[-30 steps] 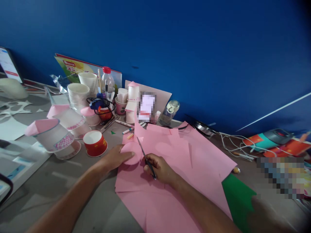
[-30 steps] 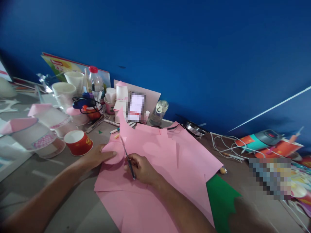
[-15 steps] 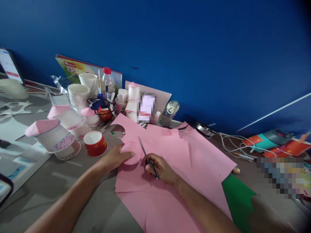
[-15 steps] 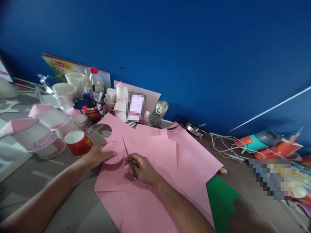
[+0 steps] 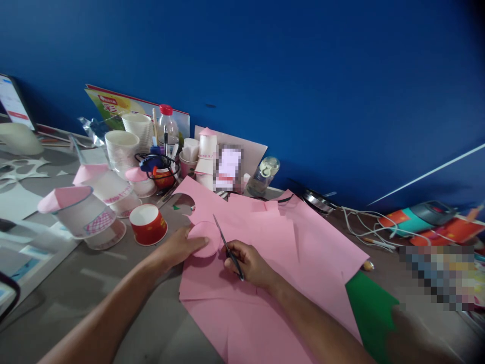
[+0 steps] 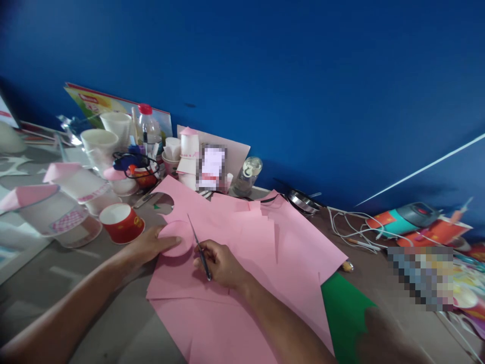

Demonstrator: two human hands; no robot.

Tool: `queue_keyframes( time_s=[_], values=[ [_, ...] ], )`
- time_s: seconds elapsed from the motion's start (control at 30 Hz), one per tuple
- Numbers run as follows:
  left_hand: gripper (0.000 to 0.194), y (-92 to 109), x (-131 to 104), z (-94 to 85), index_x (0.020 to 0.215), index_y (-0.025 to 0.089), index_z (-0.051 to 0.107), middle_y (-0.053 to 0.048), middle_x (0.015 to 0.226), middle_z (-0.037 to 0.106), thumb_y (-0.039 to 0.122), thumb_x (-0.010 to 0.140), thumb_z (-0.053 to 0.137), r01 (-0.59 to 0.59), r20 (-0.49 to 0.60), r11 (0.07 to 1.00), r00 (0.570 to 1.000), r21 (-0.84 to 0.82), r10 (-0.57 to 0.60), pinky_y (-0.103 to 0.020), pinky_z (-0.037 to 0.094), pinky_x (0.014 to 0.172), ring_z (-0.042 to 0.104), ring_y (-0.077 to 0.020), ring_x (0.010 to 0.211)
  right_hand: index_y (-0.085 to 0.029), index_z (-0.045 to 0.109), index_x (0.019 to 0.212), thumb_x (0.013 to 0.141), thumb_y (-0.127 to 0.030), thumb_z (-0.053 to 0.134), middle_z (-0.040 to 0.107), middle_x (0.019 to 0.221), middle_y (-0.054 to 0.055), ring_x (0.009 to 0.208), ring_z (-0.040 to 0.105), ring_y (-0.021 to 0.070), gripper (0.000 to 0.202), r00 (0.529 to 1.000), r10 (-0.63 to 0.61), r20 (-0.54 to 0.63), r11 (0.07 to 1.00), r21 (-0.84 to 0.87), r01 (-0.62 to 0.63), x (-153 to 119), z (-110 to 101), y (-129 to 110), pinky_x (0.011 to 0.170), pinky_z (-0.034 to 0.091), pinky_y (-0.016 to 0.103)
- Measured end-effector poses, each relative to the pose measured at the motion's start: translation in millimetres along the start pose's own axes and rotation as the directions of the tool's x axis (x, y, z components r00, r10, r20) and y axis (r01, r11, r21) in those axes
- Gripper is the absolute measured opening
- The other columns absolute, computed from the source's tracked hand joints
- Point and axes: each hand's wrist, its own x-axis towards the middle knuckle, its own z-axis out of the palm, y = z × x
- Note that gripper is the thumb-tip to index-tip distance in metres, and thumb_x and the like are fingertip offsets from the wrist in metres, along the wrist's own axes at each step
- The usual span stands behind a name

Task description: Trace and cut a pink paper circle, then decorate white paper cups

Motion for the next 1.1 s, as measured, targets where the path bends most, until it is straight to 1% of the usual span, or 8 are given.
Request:
queue_keyframes(
  time_s=[0.17, 0.27, 0.37, 0.53, 0.7, 0.87, 1.0, 1.1],
  values=[
    [0.041, 5, -1, 1.5, 0.090, 0.010, 0.072, -0.014, 0.084, 0.076, 0.040, 0.062, 0.080, 0.020, -0.005, 0.996, 1.000, 0.081, -0.020, -0.032, 0.050, 0.057, 0.069, -0.0304, 0.076, -0.017, 0.058, 0.093, 0.076, -0.055, 0.072, 0.049, 0.061, -0.006, 0.050, 0.038, 0.0064, 0.044, 1.000, 0.002, -0.026, 0.999, 0.042, -0.001, 2, 2, 1, 0.049, 0.034, 0.021],
    [0.036, 2, 0, 2.7, 0.082, 0.009, 0.072, -0.014, 0.078, 0.075, 0.042, 0.067, 0.076, -0.018, 0.068, 1.000, 0.998, -0.023, 0.019, -0.031, 0.050, 0.056, 0.068, -0.0272, 0.070, -0.017, 0.059, 0.094, 0.076, -0.052, 0.070, 0.047, 0.058, -0.007, 0.049, 0.039, 0.0068, 0.042, 0.992, 0.009, -0.124, 1.000, 0.021, -0.006, 4, 2, 3, 0.049, 0.037, 0.022],
    [0.038, -4, 2, 4.4, 0.082, 0.010, 0.072, -0.013, 0.075, 0.074, 0.046, 0.074, 0.071, -0.033, 0.159, 0.973, 0.985, -0.228, 0.070, -0.032, 0.051, 0.060, 0.068, -0.0252, 0.068, -0.017, 0.060, 0.096, 0.079, -0.042, 0.067, 0.051, 0.061, -0.005, 0.052, 0.048, 0.0092, 0.031, 0.967, 0.001, -0.253, 1.000, -0.017, -0.006, 5, 1, 2, 0.052, 0.043, 0.023],
    [0.031, -8, 1, 9.3, 0.071, 0.010, 0.070, -0.008, 0.062, 0.068, 0.041, 0.078, 0.072, -0.033, 0.201, 0.927, 0.973, -0.374, 0.116, -0.026, 0.049, 0.057, 0.064, -0.0182, 0.058, -0.021, 0.060, 0.101, 0.084, -0.027, 0.057, 0.065, 0.072, -0.001, 0.063, 0.064, 0.0148, 0.019, 0.916, -0.104, -0.388, 0.941, -0.337, -0.036, 2, -5, -11, 0.057, 0.044, 0.023],
    [0.024, -2, -5, 17.3, 0.084, 0.012, 0.071, -0.008, 0.068, 0.072, 0.031, 0.072, 0.079, 0.058, 0.285, 0.836, 0.951, -0.545, 0.120, -0.031, 0.054, 0.060, 0.067, -0.0199, 0.058, -0.023, 0.060, 0.112, 0.079, -0.025, 0.061, 0.072, 0.094, 0.004, 0.082, 0.067, 0.0205, 0.034, 0.878, -0.162, -0.451, 0.753, -0.632, -0.186, 5, -12, -10, 0.068, 0.043, 0.025],
    [0.020, -5, -6, 21.6, 0.087, 0.012, 0.073, -0.014, 0.087, 0.078, 0.026, 0.073, 0.079, 0.103, 0.348, 0.724, 0.917, -0.682, 0.197, -0.043, 0.057, 0.079, 0.073, -0.0290, 0.083, -0.016, 0.047, 0.136, 0.083, -0.029, 0.056, 0.065, 0.118, 0.013, 0.105, 0.061, 0.0271, 0.056, 0.882, -0.193, -0.430, 0.574, -0.778, -0.254, 9, -19, -4, 0.089, 0.041, 0.034],
    [0.017, -14, 3, 18.9, 0.085, 0.014, 0.074, -0.014, 0.092, 0.079, 0.028, 0.077, 0.076, 0.165, 0.397, 0.650, 0.889, -0.742, 0.227, -0.052, 0.050, 0.094, 0.072, -0.0322, 0.096, -0.013, 0.032, 0.148, 0.082, -0.029, 0.055, 0.051, 0.135, 0.018, 0.118, 0.052, 0.0290, 0.072, 0.915, -0.135, -0.381, 0.529, -0.808, -0.259, 7, -23, -9, 0.096, 0.039, 0.038],
    [0.029, -17, 10, 16.4, 0.098, 0.016, 0.074, -0.015, 0.110, 0.075, 0.039, 0.080, 0.073, 0.244, 0.457, 0.601, 0.859, -0.761, 0.230, -0.054, 0.040, 0.106, 0.068, -0.0319, 0.108, -0.015, 0.031, 0.148, 0.079, -0.027, 0.058, 0.045, 0.139, 0.017, 0.120, 0.051, 0.0281, 0.076, 0.918, -0.123, -0.377, 0.551, -0.795, -0.253, 8, -24, -13, 0.097, 0.039, 0.037]
  ],
)
